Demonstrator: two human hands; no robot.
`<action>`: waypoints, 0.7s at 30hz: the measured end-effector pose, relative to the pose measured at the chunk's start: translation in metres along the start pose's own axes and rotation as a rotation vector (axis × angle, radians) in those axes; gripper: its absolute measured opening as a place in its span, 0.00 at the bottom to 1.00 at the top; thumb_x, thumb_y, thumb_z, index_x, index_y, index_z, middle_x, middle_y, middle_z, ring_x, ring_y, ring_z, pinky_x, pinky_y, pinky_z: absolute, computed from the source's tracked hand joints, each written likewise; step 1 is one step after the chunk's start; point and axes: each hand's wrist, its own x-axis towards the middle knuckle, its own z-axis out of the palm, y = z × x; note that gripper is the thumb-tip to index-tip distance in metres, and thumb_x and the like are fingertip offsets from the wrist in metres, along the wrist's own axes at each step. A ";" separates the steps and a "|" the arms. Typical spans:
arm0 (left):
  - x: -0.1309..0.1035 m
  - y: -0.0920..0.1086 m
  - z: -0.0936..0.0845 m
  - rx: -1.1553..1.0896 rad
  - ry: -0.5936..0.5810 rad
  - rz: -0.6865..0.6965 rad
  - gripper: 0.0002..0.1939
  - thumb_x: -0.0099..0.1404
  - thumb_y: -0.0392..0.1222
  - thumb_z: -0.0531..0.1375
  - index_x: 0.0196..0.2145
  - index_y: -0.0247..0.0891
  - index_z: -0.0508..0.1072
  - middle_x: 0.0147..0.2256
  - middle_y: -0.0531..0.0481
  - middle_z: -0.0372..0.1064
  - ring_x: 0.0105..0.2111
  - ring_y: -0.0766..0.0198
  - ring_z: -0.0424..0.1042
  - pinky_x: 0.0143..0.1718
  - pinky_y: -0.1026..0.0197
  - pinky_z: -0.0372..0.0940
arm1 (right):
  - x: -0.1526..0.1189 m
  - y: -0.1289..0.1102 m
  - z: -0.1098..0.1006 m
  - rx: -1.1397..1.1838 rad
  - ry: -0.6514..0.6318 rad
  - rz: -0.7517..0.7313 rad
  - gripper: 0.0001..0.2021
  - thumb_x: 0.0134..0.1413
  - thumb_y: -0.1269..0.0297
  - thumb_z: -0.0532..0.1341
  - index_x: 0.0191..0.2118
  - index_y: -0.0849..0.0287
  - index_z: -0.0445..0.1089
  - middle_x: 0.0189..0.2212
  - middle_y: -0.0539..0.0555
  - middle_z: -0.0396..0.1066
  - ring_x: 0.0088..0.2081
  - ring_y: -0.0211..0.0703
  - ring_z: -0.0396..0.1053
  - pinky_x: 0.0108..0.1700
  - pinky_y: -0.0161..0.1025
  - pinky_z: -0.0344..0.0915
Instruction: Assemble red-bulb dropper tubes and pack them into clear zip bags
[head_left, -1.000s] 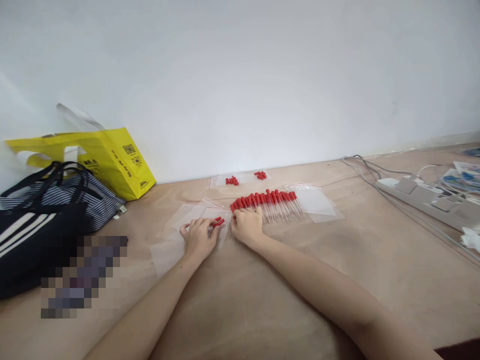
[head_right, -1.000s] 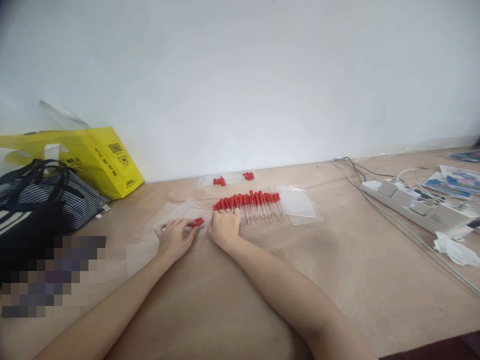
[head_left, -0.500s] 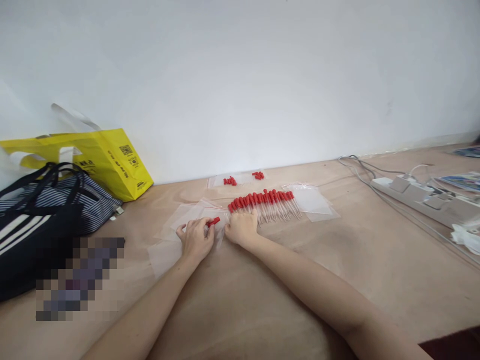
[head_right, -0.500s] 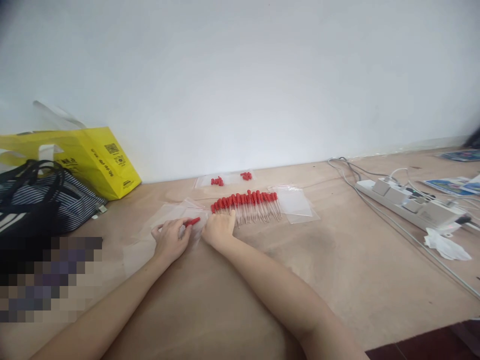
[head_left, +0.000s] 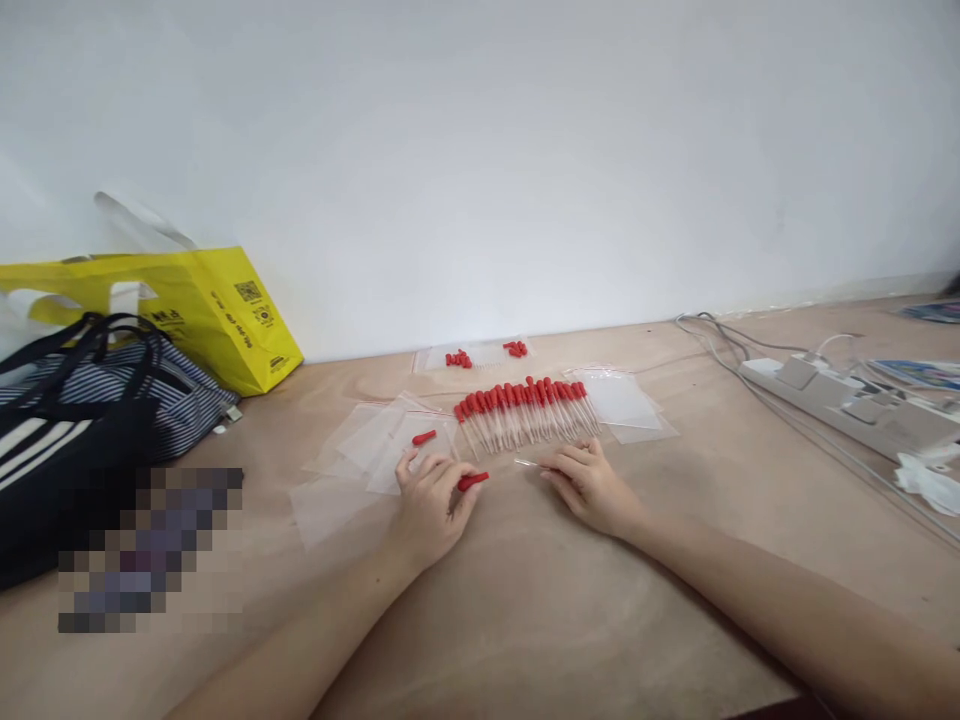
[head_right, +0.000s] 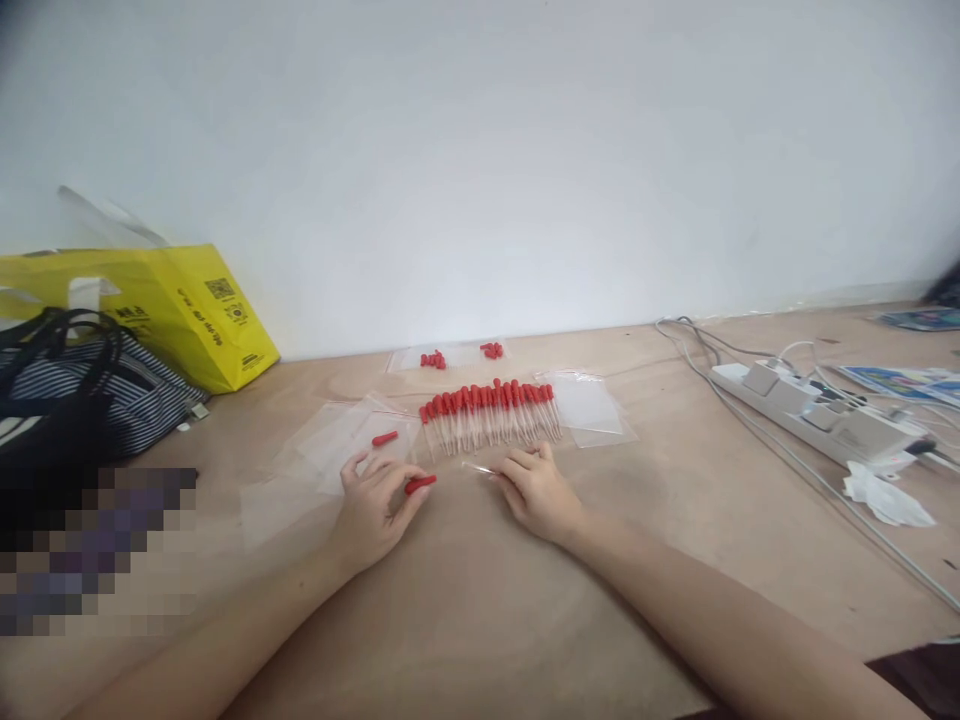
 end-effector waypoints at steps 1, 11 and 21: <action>0.000 0.004 0.000 -0.021 -0.012 0.015 0.05 0.60 0.40 0.52 0.30 0.41 0.68 0.27 0.53 0.71 0.34 0.61 0.67 0.51 0.47 0.38 | -0.003 0.001 -0.002 -0.001 0.001 -0.005 0.08 0.56 0.69 0.50 0.35 0.59 0.65 0.27 0.51 0.68 0.30 0.37 0.61 0.40 0.39 0.49; -0.002 0.007 0.000 -0.073 -0.019 0.027 0.05 0.60 0.39 0.53 0.32 0.40 0.68 0.27 0.54 0.71 0.32 0.63 0.68 0.51 0.48 0.38 | 0.006 -0.016 0.009 0.005 0.008 -0.123 0.08 0.55 0.71 0.50 0.35 0.60 0.66 0.25 0.50 0.68 0.28 0.35 0.62 0.42 0.41 0.46; -0.003 0.010 0.003 -0.150 -0.036 -0.051 0.08 0.62 0.39 0.50 0.31 0.41 0.68 0.27 0.55 0.70 0.32 0.63 0.67 0.46 0.51 0.43 | 0.006 -0.021 0.009 -0.051 0.049 -0.236 0.11 0.53 0.76 0.47 0.37 0.62 0.65 0.24 0.50 0.66 0.26 0.34 0.59 0.38 0.40 0.45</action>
